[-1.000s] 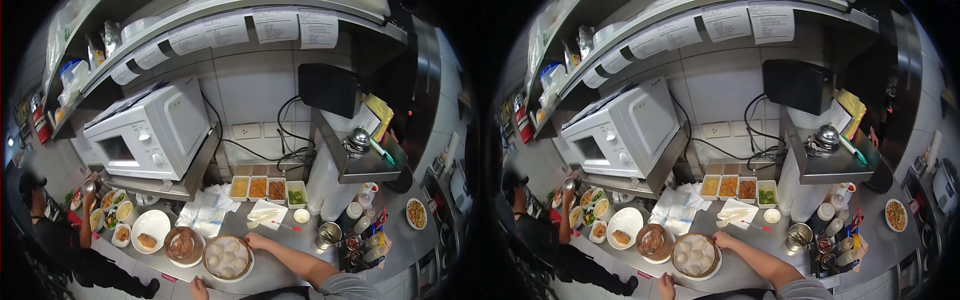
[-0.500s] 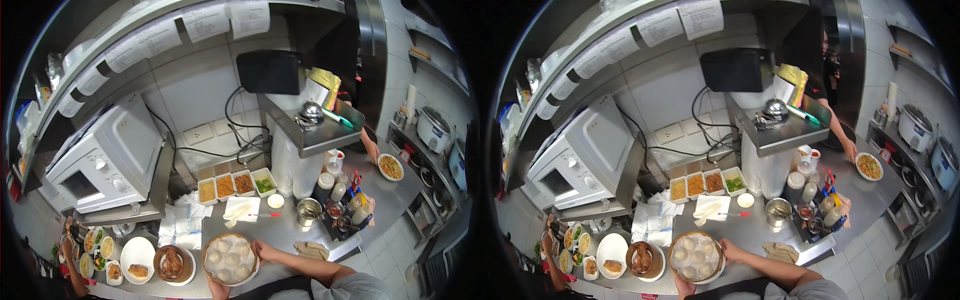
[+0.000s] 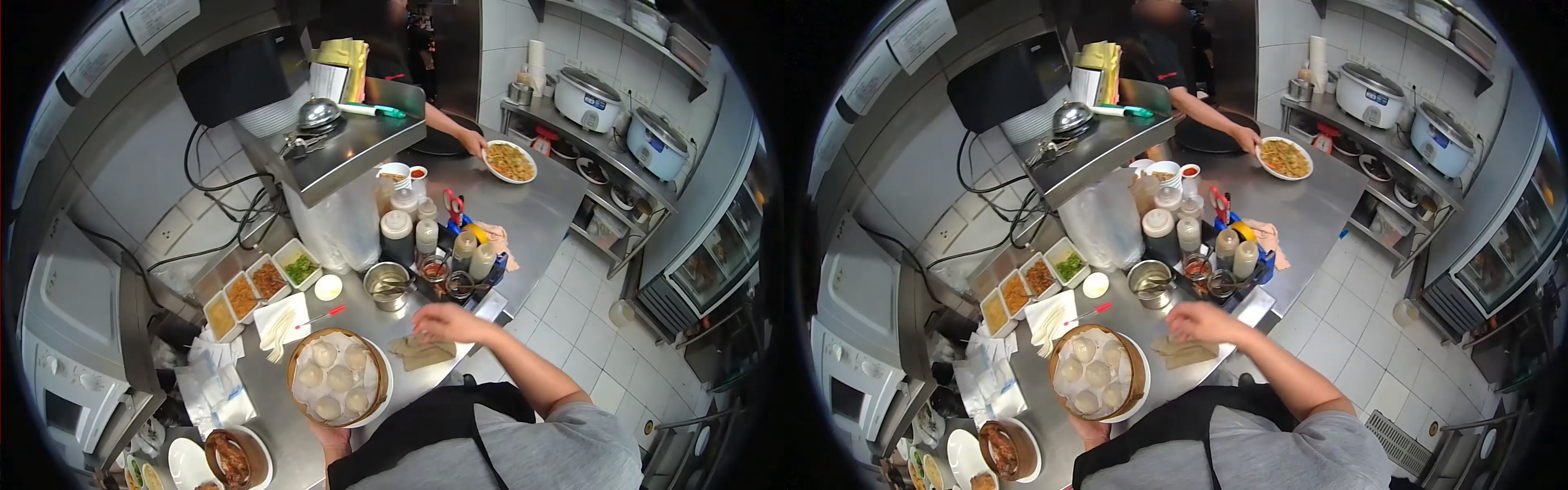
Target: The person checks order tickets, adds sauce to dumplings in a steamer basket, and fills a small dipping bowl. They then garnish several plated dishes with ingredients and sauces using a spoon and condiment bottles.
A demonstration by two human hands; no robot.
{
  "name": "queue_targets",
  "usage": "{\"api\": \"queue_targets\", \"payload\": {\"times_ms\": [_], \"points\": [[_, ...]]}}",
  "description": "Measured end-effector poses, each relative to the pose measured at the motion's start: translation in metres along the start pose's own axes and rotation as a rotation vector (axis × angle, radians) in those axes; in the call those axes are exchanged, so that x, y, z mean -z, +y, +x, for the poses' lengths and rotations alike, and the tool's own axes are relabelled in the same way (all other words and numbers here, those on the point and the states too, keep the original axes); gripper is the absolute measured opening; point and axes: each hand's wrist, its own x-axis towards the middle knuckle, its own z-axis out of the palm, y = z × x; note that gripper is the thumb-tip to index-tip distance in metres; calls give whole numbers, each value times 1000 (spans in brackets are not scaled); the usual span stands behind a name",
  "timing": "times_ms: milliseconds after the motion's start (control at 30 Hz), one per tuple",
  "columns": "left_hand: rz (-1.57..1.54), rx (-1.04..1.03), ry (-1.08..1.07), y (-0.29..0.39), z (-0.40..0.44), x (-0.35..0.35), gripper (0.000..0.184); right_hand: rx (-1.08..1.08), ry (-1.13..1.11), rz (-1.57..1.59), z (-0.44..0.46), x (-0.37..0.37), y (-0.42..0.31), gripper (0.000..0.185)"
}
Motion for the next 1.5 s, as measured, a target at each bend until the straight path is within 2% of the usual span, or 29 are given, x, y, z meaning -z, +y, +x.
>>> {"api": "queue_targets", "payload": {"times_ms": [67,167,200,267,333,367,400,500,600,633,767,867,1000,1133,1167,1200,1267,1333,1400,1500], "points": [[12,-8,3,-13,3,-4,61,-130,74,75,-18,48,-29,18],[47,-49,15,-29,9,-9,62,-37,346,171,-22,115,-39,13],[64,-69,5,-35,12,-3,62,14,485,67,-18,134,-45,10],[74,-82,-33,-45,18,5,62,33,634,72,-3,173,-32,11],[58,-77,-81,-50,20,-4,61,-24,625,-206,8,202,-13,13],[-14,-74,-76,-51,19,-14,60,-24,445,-287,12,215,2,28],[-32,-83,-73,-53,23,-18,60,-19,373,-235,13,218,5,30],[-85,-96,17,-54,19,-25,59,-48,155,-14,17,216,16,41],[-61,-107,27,-56,20,-22,60,-30,133,259,17,204,20,45],[-53,-112,39,-57,20,-23,60,-33,151,130,17,198,24,52],[-6,-137,90,-61,21,-11,59,-42,213,-274,25,182,36,62],[-70,-129,87,-61,23,-11,56,-42,335,-340,22,181,11,63],[-100,-111,65,-59,18,-23,52,106,493,-482,36,176,-22,63],[-58,-138,-3,-60,22,-28,54,15,415,-694,76,127,-34,54],[-69,-131,-9,-60,21,-29,55,161,576,-852,89,115,-13,55],[-77,-134,-3,-59,18,-26,56,25,598,-792,101,108,-5,60],[-65,-152,7,-64,24,-1,58,-66,687,-684,114,100,6,62],[-85,-159,23,-64,22,-9,58,-38,724,-683,119,96,13,60],[-156,-141,82,-60,22,-20,59,106,734,-711,111,97,6,59],[-185,-121,57,-61,22,-16,61,272,820,-609,82,99,-41,62]]}}
